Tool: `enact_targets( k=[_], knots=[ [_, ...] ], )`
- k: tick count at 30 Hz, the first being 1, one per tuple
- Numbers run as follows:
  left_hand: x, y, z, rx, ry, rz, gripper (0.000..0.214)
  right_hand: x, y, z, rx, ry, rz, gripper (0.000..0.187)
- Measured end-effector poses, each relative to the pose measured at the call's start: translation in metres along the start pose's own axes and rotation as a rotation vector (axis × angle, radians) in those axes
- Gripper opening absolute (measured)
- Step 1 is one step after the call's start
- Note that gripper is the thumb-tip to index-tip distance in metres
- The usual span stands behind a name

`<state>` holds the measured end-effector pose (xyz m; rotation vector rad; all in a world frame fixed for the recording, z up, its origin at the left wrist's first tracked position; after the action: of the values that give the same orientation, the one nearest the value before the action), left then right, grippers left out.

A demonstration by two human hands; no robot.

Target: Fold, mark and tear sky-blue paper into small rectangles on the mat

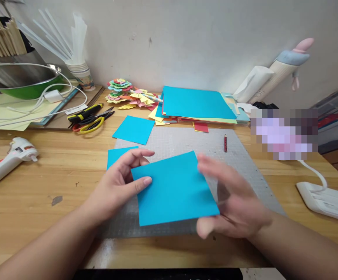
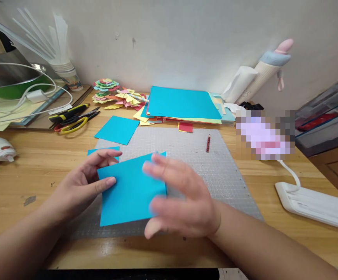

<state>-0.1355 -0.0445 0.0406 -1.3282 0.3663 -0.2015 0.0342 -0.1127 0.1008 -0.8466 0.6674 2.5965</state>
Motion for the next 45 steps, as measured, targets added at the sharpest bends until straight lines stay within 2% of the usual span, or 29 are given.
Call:
enact_targets(
  k=[2,3,4,5,7,9,11,13,16,20,23,26,31,34,38,41,45],
  knots=[
    [-0.006,0.002,0.002,-0.034,-0.044,-0.091,0.037,-0.005,-0.017,0.001,0.139,-0.118,0.259,0.088],
    [-0.008,0.003,0.003,-0.051,-0.063,-0.121,0.036,-0.001,-0.025,0.002,0.220,-0.118,0.367,0.094],
    [-0.010,0.003,0.003,-0.060,-0.081,-0.141,0.035,0.007,-0.031,0.003,0.292,-0.063,0.423,0.094],
    [-0.012,0.001,0.004,-0.059,-0.097,-0.153,0.035,0.014,-0.031,0.005,0.321,0.007,0.450,0.086],
    [-0.014,-0.005,0.005,-0.045,-0.119,-0.157,0.037,0.018,-0.023,0.010,0.293,0.103,0.438,0.048],
    [-0.009,-0.008,0.007,-0.057,-0.083,-0.189,0.047,0.011,-0.017,0.015,0.276,0.087,0.418,0.008],
    [0.002,-0.007,0.007,-0.125,0.004,-0.285,0.066,0.005,-0.025,0.013,0.387,0.017,0.512,0.011],
    [0.012,-0.003,0.005,-0.193,0.064,-0.356,0.077,0.013,-0.040,0.004,0.584,-0.024,0.726,0.012],
    [0.010,0.002,0.007,-0.214,0.017,-0.297,0.070,0.045,-0.053,-0.014,0.827,0.041,1.028,0.014],
    [0.005,0.007,0.011,-0.194,-0.057,-0.317,0.067,0.082,-0.059,-0.035,1.014,0.147,1.181,0.018],
    [0.016,0.018,0.009,-0.264,0.010,-0.392,0.050,0.092,-0.061,-0.039,1.042,0.140,1.223,0.024],
    [0.024,0.032,0.001,-0.377,0.051,-0.379,0.037,0.096,-0.058,-0.039,1.040,0.166,1.257,0.027],
    [0.024,0.044,-0.010,-0.532,0.033,-0.278,0.046,0.097,-0.067,-0.051,1.227,0.120,1.229,0.034],
    [0.025,0.045,-0.012,-0.564,0.042,-0.263,0.047,0.101,-0.065,-0.055,1.274,0.136,1.245,0.035],
    [0.029,0.046,-0.013,-0.577,0.052,-0.357,0.038,0.104,-0.064,-0.054,1.303,0.115,1.352,0.030],
    [0.026,0.045,-0.013,-0.591,0.018,-0.379,0.023,0.101,-0.068,-0.054,1.327,0.096,1.374,0.020],
    [0.019,0.046,-0.016,-0.717,-0.067,-0.418,0.015,0.100,-0.071,-0.055,1.381,0.132,1.347,0.004]
  ],
)
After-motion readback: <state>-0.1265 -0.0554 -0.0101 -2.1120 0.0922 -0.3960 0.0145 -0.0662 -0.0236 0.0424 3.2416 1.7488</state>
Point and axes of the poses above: each hand's wrist, its own z-axis towards the middle knuckle, its own x-axis out of the palm, y = z × x, the point moved 10 cm from there along z, towards the middle knuckle, and after that the axes turned 1 degree about -y, right-handed, at the moved point
